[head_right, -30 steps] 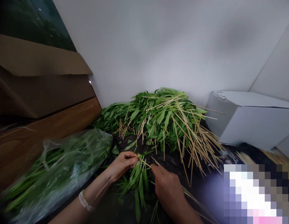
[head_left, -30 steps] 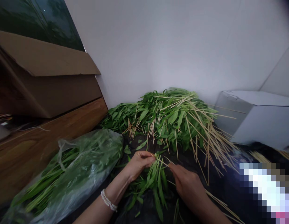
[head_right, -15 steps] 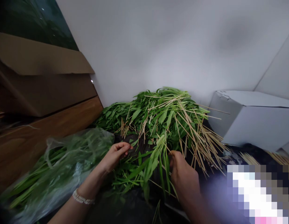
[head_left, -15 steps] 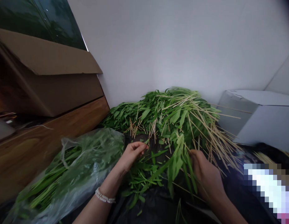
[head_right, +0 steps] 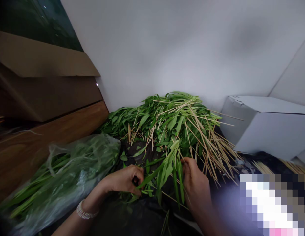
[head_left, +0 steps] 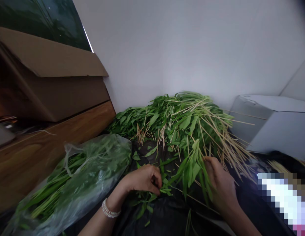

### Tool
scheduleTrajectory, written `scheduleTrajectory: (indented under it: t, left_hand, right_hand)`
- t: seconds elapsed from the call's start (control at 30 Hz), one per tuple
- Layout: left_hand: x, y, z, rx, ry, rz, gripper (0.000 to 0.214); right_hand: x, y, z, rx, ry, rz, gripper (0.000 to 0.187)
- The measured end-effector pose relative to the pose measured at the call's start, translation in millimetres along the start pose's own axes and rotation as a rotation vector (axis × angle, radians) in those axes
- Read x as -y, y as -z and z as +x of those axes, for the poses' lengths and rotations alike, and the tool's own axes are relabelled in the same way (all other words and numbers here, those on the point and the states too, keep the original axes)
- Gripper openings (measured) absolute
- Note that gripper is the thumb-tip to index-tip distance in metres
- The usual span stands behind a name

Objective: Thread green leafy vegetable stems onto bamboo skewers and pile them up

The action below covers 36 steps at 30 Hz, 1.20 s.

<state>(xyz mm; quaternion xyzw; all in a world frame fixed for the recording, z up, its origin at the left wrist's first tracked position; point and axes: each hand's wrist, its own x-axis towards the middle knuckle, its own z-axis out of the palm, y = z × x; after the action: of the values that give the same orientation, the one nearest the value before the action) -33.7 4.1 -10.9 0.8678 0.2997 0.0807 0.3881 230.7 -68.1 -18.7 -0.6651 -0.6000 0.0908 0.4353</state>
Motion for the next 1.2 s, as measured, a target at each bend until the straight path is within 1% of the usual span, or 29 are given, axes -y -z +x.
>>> scheduleTrajectory:
  t: [0.07,0.13,0.2,0.27,0.37,0.47,0.53,0.63,0.73,0.83,0.97,1.2]
  left_hand:
    - [-1.9,-2.3,2.3,-0.034,0.035,-0.058,0.010]
    - [-4.5,-2.1,4.3,-0.100,0.098,-0.196,0.013]
    - [-6.6,-0.1,6.0,-0.209,0.150,-0.362,0.019]
    - [-7.8,2.4,7.6,-0.333,0.165,-0.481,0.026]
    - [-8.3,4.5,9.7,-0.475,0.161,-0.597,0.032]
    - [-8.1,3.3,11.4,-0.555,0.189,-0.720,0.033]
    - [-7.6,1.3,12.5,-0.588,0.218,-0.796,0.035]
    - [-6.1,-2.3,14.4,-0.638,0.205,-0.856,0.038]
    - [-5.2,-4.6,16.1,-0.670,0.182,-0.804,0.034]
    - [-6.3,-5.2,17.0,-0.678,0.191,-0.756,0.036]
    - [-9.0,-5.1,17.5,-0.678,0.202,-0.744,0.037]
    - [-8.8,-6.8,18.7,-0.697,0.222,-0.751,0.036]
  right_hand:
    - [0.2,-0.4,-0.4,0.001,0.013,0.001,0.030]
    - [1.1,-0.9,-1.2,0.005,0.031,0.006,0.029]
    - [2.4,-2.2,-2.3,0.005,0.076,0.017,0.027]
    - [3.9,-4.8,-3.8,0.026,0.145,0.028,0.025]
    - [5.7,-10.8,-7.3,0.127,0.241,0.031,0.024]
    - [6.6,-17.3,-12.2,0.233,0.320,0.015,0.024]
    - [6.4,-20.9,-15.0,0.262,0.350,-0.014,0.025]
    - [5.6,-24.7,-17.2,0.258,0.374,-0.042,0.025]
    - [5.0,-26.9,-17.4,0.251,0.387,-0.038,0.025]
    - [4.7,-28.3,-17.7,0.261,0.387,-0.043,0.026]
    - [3.4,-30.3,-19.6,0.278,0.370,-0.042,0.026]
    - [1.3,-33.3,-20.6,0.270,0.377,-0.039,0.027]
